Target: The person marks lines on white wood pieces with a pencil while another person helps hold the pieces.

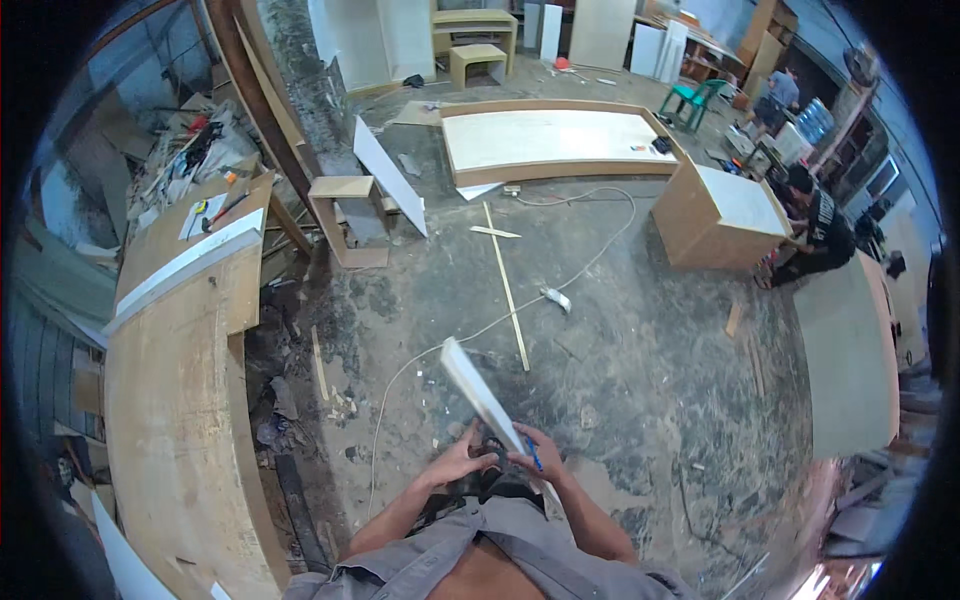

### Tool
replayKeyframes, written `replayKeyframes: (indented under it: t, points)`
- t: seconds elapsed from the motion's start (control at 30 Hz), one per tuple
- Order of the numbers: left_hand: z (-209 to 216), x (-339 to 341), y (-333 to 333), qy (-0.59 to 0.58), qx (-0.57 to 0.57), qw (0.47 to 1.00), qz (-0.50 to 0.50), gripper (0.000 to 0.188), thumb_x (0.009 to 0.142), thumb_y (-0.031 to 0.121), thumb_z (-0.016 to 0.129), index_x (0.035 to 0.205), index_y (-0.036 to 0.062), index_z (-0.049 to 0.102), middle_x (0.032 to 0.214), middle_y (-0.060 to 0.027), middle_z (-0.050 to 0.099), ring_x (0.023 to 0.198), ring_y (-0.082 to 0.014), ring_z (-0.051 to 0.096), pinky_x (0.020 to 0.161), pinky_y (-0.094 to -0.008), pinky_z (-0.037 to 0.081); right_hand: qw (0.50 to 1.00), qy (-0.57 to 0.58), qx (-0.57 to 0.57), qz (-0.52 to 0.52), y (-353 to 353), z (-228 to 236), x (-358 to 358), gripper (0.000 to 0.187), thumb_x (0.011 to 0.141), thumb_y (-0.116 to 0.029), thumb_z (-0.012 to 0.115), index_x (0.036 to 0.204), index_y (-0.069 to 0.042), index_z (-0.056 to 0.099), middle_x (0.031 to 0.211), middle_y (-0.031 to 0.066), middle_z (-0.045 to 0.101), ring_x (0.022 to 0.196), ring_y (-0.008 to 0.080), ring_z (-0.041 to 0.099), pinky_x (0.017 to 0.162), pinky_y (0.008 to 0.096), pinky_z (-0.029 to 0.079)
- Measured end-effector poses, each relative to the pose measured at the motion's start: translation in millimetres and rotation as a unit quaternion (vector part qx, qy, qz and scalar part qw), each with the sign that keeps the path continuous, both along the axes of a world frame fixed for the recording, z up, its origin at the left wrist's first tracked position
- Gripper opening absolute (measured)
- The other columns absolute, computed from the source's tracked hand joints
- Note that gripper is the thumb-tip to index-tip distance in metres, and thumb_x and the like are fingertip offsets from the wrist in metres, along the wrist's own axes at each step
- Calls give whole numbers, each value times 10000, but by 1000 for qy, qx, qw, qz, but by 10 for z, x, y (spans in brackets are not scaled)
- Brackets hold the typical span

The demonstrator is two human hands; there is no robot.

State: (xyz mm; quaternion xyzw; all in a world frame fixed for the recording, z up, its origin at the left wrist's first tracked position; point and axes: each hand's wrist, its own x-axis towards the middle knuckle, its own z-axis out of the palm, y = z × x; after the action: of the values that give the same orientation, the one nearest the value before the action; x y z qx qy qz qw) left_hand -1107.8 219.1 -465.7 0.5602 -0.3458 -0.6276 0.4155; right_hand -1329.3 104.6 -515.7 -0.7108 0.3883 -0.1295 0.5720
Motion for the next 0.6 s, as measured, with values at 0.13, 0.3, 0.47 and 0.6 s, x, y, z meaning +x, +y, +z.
replayKeyframes:
  t: [0.13,0.3,0.47,0.6]
  points:
    - [-385,177,-266,96,97,986,97,624,950,304,709,1406,-36,452,1309,-173,594,1209,-257,596,968,-348,516,991,1,-74,110,-353,20,414,892,666,-486,887,1371,-48,560,1340,192,591,1233,343,581,1058,414,447]
    - [-366,594,-85,157,63,899,404,456,992,250,645,1335,-30,537,1231,-121,635,1128,-207,623,862,-340,566,944,57,-198,259,-502,202,1414,942,640,-526,885,1379,-53,541,1342,221,576,1222,398,574,1032,467,457]
    - [-441,1337,-161,83,26,869,487,353,951,171,683,1265,28,614,1178,-79,657,1077,-193,610,942,-357,482,946,-19,-118,300,-819,153,2341,994,633,-420,920,1429,-18,480,1424,241,527,1309,419,511,1088,478,418]
    - [-676,2141,-66,-26,-34,869,493,339,944,171,692,1227,-4,629,1137,-48,664,1072,-206,605,953,-352,465,949,-1,-148,278,-910,60,2983,796,792,-290,809,1454,-38,447,1449,225,513,1320,378,521,1082,437,435]
